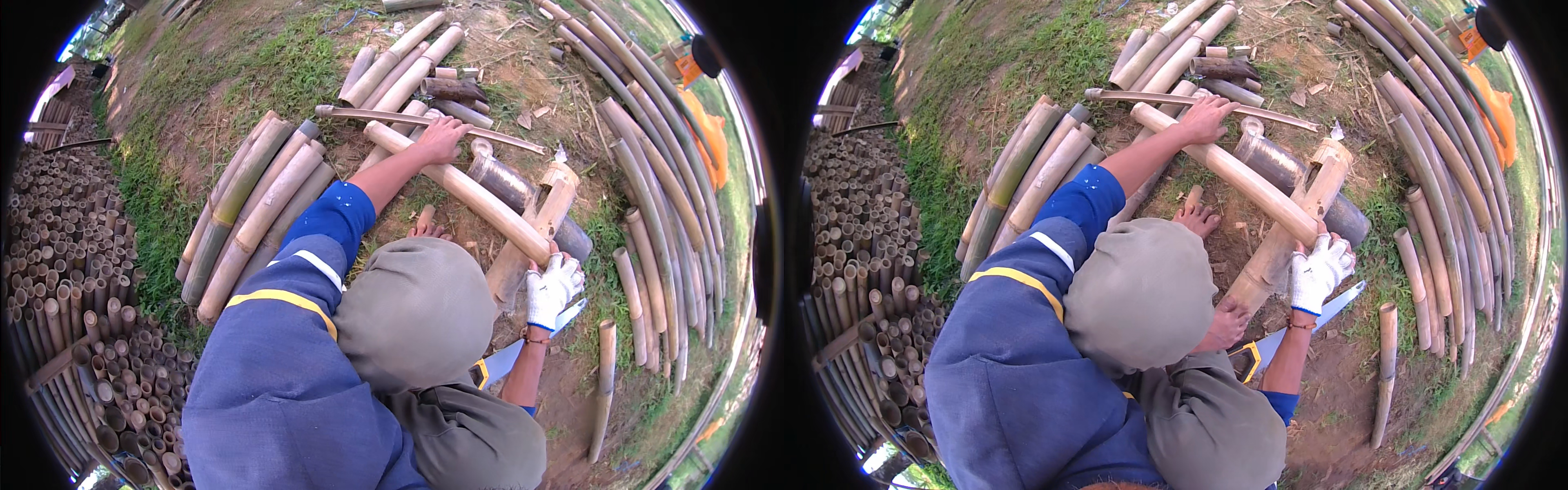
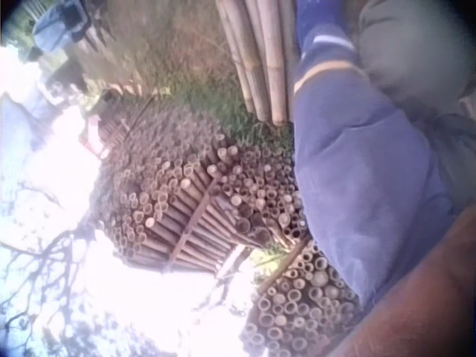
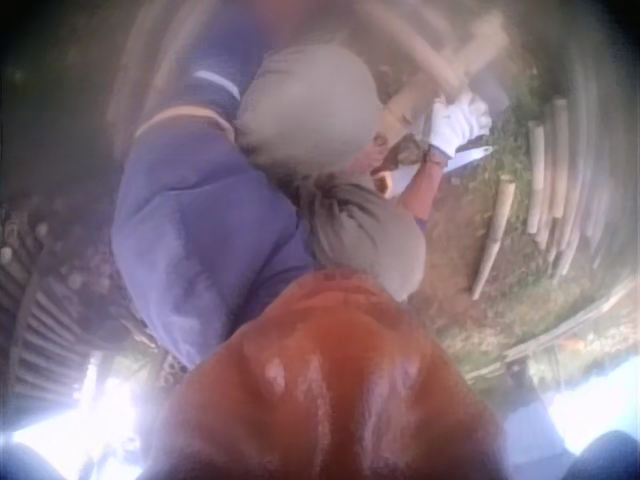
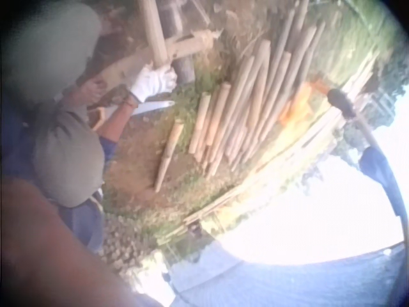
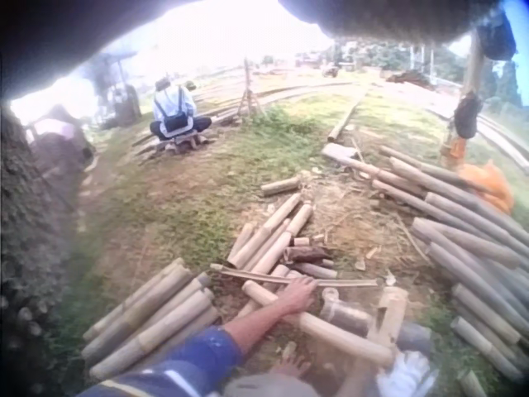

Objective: The person sits on the ground and uses a hand saw to cut bamboo poles into shorter sections. They hold the bamboo steady with their hands and feet while sawing, then place the cut pieces aside.

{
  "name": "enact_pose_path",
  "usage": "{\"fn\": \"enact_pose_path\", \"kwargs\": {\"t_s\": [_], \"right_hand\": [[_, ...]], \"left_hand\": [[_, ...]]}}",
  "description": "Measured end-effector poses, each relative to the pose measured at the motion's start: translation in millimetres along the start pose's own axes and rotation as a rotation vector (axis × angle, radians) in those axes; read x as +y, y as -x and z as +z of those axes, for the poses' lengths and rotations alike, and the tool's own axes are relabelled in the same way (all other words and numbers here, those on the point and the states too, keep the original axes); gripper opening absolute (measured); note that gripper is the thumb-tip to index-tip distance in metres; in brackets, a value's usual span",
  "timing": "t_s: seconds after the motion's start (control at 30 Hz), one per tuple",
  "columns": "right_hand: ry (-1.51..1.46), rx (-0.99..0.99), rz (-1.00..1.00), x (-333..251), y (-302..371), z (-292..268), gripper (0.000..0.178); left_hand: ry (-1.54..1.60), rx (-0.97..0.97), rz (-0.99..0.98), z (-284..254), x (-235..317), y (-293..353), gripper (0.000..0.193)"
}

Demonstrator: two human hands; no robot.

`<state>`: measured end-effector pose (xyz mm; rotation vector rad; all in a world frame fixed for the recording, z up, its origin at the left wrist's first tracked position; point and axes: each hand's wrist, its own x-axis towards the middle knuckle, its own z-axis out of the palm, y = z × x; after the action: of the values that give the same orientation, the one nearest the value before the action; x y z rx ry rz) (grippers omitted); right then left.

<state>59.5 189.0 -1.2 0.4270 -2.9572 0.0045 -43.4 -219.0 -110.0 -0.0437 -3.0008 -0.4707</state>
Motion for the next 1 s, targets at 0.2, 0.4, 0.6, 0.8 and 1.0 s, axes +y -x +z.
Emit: {"fn": "enact_pose_path", "kwargs": {"t_s": [0.2,0.4,0.6,0.8,1.0], "right_hand": [[-0.056,0.001,-0.043,22.9,2.7,8.6,0.071],[-0.089,0.039,-0.064,7.8,1.3,16.5,0.072],[-0.094,0.038,-0.046,1.6,1.1,16.0,0.073],[-0.133,0.067,-0.029,6.9,4.2,24.0,0.081],[-0.212,0.159,0.013,3.8,13.2,29.5,0.087]], "left_hand": [[-0.078,-0.276,-0.029,11.2,9.2,-36.8,0.05],[-0.218,-0.302,-0.005,16.2,-2.0,-40.7,0.043],[-0.217,-0.033,0.027,-3.0,-23.6,-37.9,0.04],[0.22,0.053,0.015,-67.0,13.3,-10.7,0.053],[0.157,-0.109,0.199,-106.8,59.3,19.1,0.059]]}}
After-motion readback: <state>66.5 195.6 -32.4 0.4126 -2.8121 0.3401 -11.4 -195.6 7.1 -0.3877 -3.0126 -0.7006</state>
